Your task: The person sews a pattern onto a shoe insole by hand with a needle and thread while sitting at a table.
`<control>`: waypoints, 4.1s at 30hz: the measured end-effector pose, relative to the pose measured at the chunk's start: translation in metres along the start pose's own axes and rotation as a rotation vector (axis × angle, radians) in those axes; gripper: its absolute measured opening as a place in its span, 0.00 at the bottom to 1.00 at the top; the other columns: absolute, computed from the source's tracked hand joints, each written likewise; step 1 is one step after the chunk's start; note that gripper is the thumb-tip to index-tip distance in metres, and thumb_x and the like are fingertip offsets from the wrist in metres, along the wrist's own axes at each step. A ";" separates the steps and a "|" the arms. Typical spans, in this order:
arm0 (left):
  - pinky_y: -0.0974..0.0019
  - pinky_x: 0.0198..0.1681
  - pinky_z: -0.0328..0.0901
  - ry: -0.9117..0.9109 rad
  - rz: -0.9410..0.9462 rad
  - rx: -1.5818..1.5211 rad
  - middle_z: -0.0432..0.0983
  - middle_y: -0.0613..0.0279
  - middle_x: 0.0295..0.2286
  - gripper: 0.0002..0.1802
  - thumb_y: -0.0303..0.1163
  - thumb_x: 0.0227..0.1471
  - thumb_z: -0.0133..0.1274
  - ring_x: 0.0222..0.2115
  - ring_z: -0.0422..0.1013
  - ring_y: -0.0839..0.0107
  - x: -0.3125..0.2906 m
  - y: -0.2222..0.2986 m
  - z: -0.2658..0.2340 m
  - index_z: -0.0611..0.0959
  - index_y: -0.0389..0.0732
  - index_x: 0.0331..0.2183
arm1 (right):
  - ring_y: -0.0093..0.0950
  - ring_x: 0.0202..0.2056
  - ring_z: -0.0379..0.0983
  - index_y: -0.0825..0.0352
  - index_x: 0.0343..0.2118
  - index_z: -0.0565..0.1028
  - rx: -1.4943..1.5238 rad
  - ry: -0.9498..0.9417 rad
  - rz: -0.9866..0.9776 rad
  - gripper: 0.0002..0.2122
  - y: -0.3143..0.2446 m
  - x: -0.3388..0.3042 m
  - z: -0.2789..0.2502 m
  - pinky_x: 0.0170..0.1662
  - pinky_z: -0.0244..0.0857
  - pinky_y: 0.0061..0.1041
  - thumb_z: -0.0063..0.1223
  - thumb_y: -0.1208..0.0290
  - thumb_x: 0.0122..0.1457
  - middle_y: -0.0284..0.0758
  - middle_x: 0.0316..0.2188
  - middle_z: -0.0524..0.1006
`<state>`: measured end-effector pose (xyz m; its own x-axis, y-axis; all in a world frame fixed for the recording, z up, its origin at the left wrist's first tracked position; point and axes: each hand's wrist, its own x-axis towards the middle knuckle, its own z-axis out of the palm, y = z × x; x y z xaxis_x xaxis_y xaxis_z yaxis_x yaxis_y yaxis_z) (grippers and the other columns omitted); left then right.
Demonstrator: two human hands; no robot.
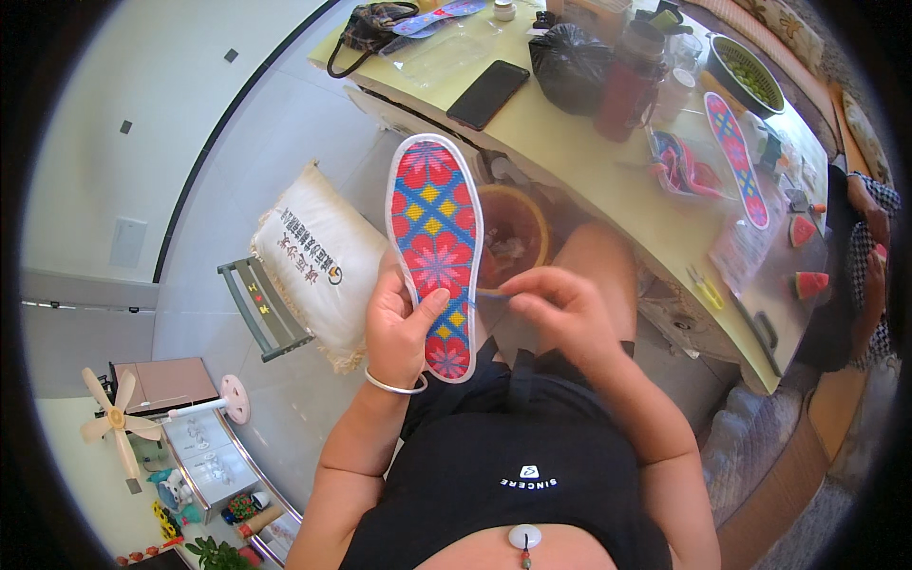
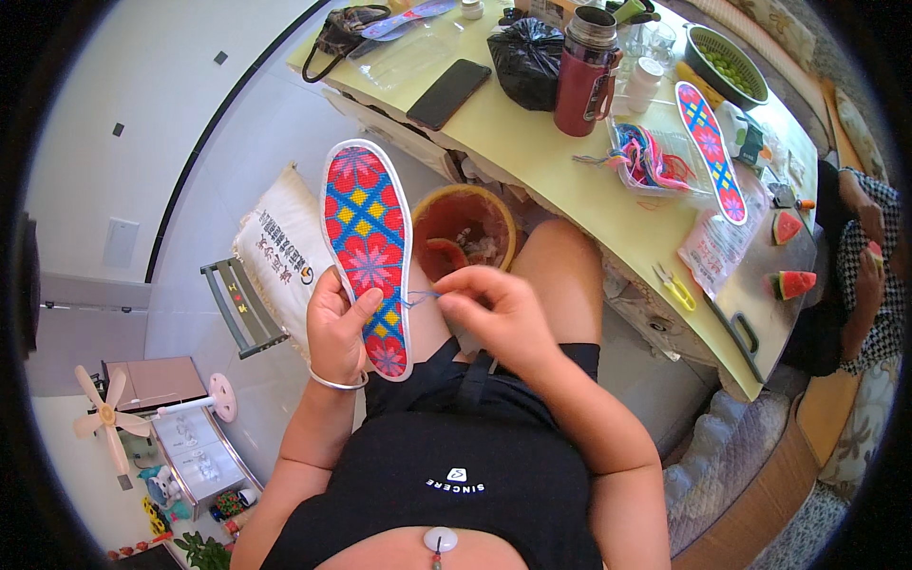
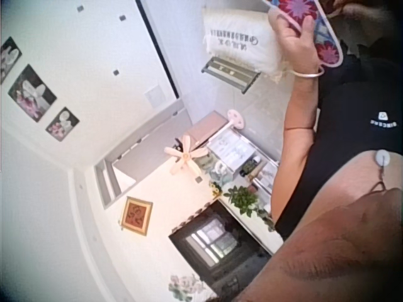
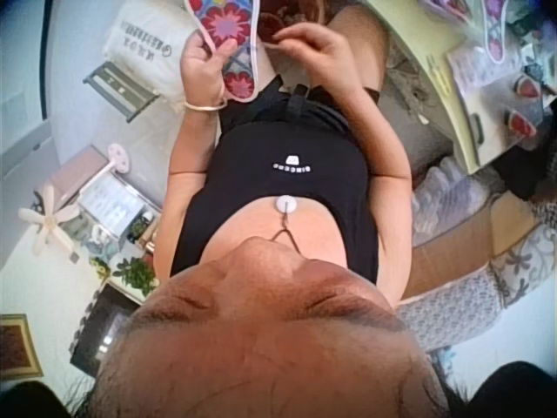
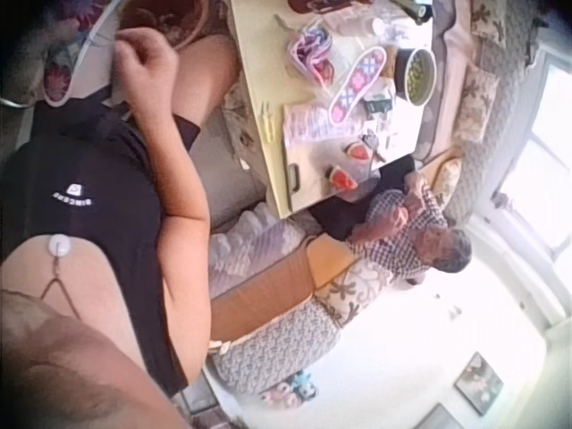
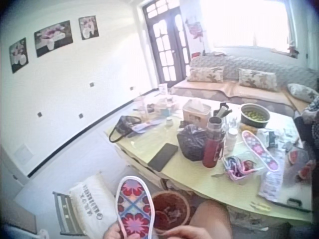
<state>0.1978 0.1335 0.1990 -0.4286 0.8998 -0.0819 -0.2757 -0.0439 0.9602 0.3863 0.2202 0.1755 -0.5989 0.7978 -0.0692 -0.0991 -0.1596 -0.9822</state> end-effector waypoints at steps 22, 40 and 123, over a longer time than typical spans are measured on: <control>0.67 0.49 0.67 0.057 -0.014 -0.121 0.77 0.57 0.43 0.17 0.21 0.56 0.53 0.42 0.74 0.72 0.010 -0.015 -0.010 0.73 0.33 0.48 | 0.38 0.28 0.76 0.60 0.68 0.50 -0.609 -0.122 -0.029 0.34 -0.015 -0.009 -0.013 0.35 0.69 0.34 0.45 0.80 0.58 0.43 0.27 0.78; 0.65 0.47 0.70 -0.087 -0.283 -0.378 0.78 0.56 0.42 0.12 0.23 0.57 0.53 0.39 0.76 0.71 0.005 -0.033 -0.019 0.76 0.33 0.44 | 0.17 0.23 0.68 0.70 0.46 0.75 0.515 0.042 0.481 0.10 0.025 -0.006 -0.047 0.25 0.59 0.13 0.49 0.78 0.63 0.33 0.29 0.78; 0.72 0.20 0.62 -0.584 -0.516 -1.270 0.67 0.62 0.22 0.20 0.45 0.62 0.47 0.17 0.66 0.74 0.018 -0.032 -0.019 0.69 0.35 0.38 | 0.26 0.37 0.73 0.70 0.37 0.76 -0.294 0.234 -0.314 0.07 -0.039 -0.009 -0.012 0.39 0.67 0.25 0.51 0.84 0.56 0.34 0.35 0.75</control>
<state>0.1828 0.1433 0.1617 0.2589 0.9627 0.0789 -0.9645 0.2621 -0.0337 0.4049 0.2261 0.2125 -0.3780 0.8958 0.2338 0.0030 0.2538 -0.9673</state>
